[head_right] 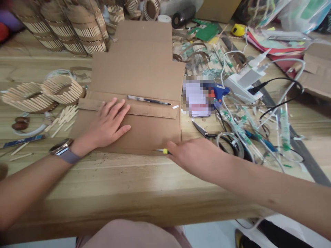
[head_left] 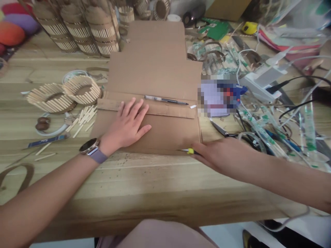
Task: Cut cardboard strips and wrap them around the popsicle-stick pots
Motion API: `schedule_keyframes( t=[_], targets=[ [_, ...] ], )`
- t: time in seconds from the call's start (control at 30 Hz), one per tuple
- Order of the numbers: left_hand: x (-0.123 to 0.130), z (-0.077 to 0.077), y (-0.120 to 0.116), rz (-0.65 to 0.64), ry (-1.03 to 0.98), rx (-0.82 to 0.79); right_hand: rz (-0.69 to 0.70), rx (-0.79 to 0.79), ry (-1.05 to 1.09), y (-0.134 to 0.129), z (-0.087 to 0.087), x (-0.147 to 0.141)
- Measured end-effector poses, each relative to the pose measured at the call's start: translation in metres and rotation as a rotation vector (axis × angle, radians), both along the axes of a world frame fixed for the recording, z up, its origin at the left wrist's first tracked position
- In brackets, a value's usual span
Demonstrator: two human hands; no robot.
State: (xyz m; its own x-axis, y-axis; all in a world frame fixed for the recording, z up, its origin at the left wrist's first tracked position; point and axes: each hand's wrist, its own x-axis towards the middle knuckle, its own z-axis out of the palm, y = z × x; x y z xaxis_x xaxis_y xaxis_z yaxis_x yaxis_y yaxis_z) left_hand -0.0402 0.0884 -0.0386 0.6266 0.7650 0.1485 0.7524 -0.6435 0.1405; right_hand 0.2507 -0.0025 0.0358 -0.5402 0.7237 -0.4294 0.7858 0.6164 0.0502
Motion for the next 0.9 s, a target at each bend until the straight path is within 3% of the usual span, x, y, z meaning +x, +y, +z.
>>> schedule_keyframes(
  t=[0.13, 0.27, 0.6, 0.9],
  targets=[
    [0.001, 0.000, 0.001, 0.018, -0.030, -0.015, 0.025, -0.026, -0.002, 0.016, -0.002, -0.058],
    [0.001, 0.001, 0.002, 0.023, -0.070, -0.026, 0.063, -0.027, -0.007, 0.027, -0.003, -0.085],
    [0.004, 0.002, 0.001, 0.030, -0.100, -0.050, 0.062, -0.035, -0.085, 0.029, 0.003, -0.096],
    [0.003, 0.001, 0.000, 0.019, -0.113, -0.032, 0.153, -0.024, -0.153, 0.030, 0.008, -0.105]
  ],
)
